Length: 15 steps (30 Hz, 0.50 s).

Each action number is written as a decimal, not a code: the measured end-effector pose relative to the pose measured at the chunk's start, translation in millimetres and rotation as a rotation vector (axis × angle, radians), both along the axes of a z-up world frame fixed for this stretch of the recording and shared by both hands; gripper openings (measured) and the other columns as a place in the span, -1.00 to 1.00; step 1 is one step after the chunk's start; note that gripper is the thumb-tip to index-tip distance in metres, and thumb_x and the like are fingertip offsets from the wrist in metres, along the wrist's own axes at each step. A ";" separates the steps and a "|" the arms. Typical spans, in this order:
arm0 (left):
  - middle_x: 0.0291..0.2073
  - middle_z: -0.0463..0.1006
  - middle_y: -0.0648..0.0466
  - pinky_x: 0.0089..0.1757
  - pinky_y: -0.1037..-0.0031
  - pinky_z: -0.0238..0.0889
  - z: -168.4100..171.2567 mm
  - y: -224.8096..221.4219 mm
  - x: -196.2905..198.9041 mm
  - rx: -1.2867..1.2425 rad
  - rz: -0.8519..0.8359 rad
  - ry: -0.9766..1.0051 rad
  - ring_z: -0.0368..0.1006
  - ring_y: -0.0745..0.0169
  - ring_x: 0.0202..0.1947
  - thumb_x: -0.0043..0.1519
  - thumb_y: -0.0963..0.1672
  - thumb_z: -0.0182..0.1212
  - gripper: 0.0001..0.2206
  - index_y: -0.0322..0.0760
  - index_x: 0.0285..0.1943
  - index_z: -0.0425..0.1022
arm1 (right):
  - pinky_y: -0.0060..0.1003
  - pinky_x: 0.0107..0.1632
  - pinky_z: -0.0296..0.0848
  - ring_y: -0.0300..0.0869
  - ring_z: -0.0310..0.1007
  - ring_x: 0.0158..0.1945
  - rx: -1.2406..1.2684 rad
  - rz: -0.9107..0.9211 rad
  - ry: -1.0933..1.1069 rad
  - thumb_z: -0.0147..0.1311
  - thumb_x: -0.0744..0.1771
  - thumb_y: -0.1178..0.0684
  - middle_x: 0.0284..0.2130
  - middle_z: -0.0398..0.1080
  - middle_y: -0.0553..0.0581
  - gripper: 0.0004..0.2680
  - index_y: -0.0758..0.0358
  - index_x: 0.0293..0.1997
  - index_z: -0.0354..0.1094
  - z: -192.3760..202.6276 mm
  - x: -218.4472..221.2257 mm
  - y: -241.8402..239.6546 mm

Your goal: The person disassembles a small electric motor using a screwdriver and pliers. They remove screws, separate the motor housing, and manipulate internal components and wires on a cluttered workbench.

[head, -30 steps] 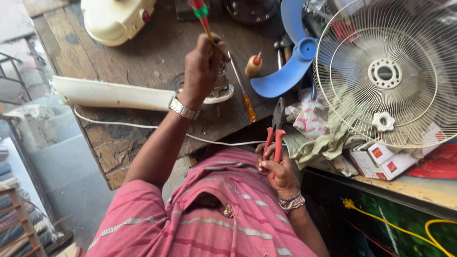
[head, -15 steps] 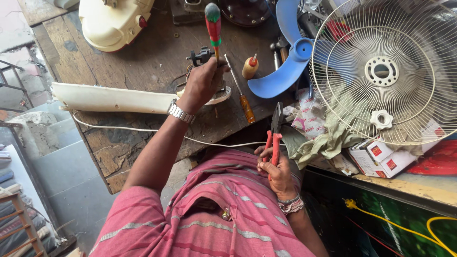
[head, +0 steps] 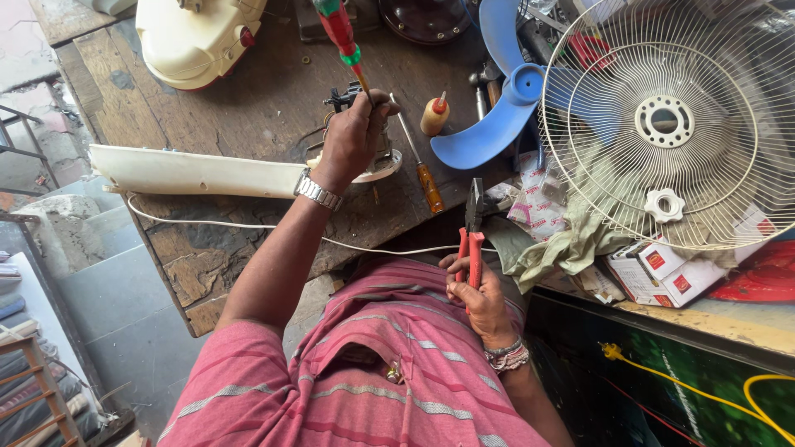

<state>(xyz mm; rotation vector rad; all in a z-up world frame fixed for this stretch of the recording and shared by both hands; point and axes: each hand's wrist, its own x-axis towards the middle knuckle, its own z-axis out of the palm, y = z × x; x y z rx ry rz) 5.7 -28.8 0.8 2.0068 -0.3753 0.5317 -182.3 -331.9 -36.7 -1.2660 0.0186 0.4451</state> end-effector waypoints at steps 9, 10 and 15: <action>-0.15 0.69 -0.08 -0.20 0.39 0.54 -0.3 0.1 4.0 -0.009 -0.021 -0.004 0.68 0.05 -0.15 0.47 -0.19 0.03 -0.90 -0.36 0.07 0.34 | -0.43 -0.29 0.40 -0.37 0.31 -0.33 -0.043 0.024 -0.055 0.02 0.28 0.33 0.07 0.33 0.27 -0.82 0.35 -0.05 0.34 5.7 2.0 3.0; -0.15 0.69 -0.09 -0.19 0.38 0.54 -0.3 0.7 4.4 -0.001 -0.021 -0.005 0.68 0.05 -0.16 0.46 -0.19 0.03 -0.90 -0.36 0.08 0.34 | -0.44 -0.29 0.40 -0.37 0.31 -0.33 -0.047 0.027 -0.059 0.02 0.28 0.33 0.07 0.32 0.27 -0.82 0.35 -0.05 0.34 6.0 2.2 3.3; -0.15 0.70 -0.07 -0.20 0.38 0.53 -1.9 0.8 6.4 -0.013 -0.031 0.013 0.68 0.04 -0.15 0.46 -0.19 0.03 -0.90 -0.36 0.08 0.33 | -0.43 -0.28 0.42 -0.37 0.32 -0.32 -0.075 0.035 -0.063 0.02 0.28 0.33 0.06 0.32 0.25 -0.81 0.35 -0.03 0.34 3.6 3.1 1.4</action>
